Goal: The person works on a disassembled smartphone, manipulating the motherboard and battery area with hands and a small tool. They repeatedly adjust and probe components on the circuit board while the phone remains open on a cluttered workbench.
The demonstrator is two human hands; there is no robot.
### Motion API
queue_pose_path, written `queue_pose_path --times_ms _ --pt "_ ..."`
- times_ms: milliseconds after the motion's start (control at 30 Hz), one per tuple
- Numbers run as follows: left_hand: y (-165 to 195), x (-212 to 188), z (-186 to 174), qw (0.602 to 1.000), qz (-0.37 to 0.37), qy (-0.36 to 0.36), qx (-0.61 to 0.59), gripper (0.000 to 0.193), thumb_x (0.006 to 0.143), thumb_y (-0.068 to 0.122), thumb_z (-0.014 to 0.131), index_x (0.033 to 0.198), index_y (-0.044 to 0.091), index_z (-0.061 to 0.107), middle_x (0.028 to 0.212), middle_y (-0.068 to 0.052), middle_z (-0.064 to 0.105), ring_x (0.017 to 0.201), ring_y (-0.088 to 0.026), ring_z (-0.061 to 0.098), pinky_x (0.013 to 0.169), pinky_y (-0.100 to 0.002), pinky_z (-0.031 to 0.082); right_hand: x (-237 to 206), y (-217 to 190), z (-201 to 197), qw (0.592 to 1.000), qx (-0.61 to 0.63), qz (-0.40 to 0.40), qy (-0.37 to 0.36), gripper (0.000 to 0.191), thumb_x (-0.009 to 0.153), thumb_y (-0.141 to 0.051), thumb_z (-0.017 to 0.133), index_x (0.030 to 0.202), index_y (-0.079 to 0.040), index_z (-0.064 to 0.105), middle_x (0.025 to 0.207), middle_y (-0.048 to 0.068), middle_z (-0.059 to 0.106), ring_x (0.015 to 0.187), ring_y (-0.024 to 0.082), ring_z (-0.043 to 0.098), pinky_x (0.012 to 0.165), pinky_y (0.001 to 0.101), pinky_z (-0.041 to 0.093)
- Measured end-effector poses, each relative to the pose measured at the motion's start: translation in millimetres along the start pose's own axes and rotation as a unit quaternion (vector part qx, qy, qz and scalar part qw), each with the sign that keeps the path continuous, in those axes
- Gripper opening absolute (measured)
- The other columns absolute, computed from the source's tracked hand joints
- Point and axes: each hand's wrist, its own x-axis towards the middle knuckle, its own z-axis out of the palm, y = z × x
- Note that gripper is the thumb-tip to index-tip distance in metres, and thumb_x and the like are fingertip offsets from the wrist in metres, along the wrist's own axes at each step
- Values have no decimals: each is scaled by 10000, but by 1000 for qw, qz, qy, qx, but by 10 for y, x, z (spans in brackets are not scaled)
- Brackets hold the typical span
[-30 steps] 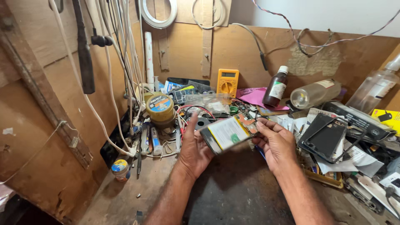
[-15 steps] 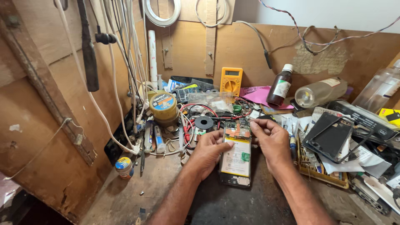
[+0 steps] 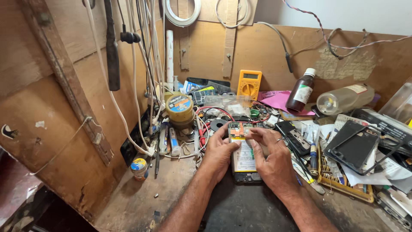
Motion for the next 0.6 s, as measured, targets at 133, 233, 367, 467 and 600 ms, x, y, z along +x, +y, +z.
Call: queue_pose_path --times_ms 133,233,367,467,600 --pt "-28 12 -34 1000 5 -6 4 840 835 -161 553 1603 17 262 1166 -209 721 967 -223 734 839 -341 614 -8 -24 7 999 -22 -44 3 255 919 -83 691 1169 -32 677 1117 150 701 1078 317 673 913 422 535" --pt "-48 19 -52 1000 12 -12 2 836 835 -163 550 1604 8 269 1164 -206 722 969 -220 731 843 -337 611 -10 -40 16 997 -45 -60 -11 248 918 -63 680 1160 -12 676 1108 155 699 1096 321 654 929 433 522" --pt "-50 28 -58 1000 6 -4 2 826 835 -159 549 1598 4 279 1161 -205 723 968 -224 732 846 -344 612 -14 -60 19 993 -70 -96 -10 255 916 -40 660 1165 14 670 1084 159 711 1111 332 644 947 446 502" --pt "-40 22 -53 1000 9 -6 -1 822 829 -162 548 1594 -7 288 1170 -203 722 978 -225 735 855 -346 612 -20 -72 22 990 -95 -107 -12 253 915 -45 660 1160 15 669 1058 171 714 1103 340 641 950 461 488" --pt "-28 8 -33 1000 5 5 9 830 820 -163 547 1588 12 284 1174 -207 721 983 -228 733 857 -341 609 -27 -80 44 985 -120 -125 -6 269 898 -43 662 1161 7 665 1030 151 736 1102 342 635 960 473 476"
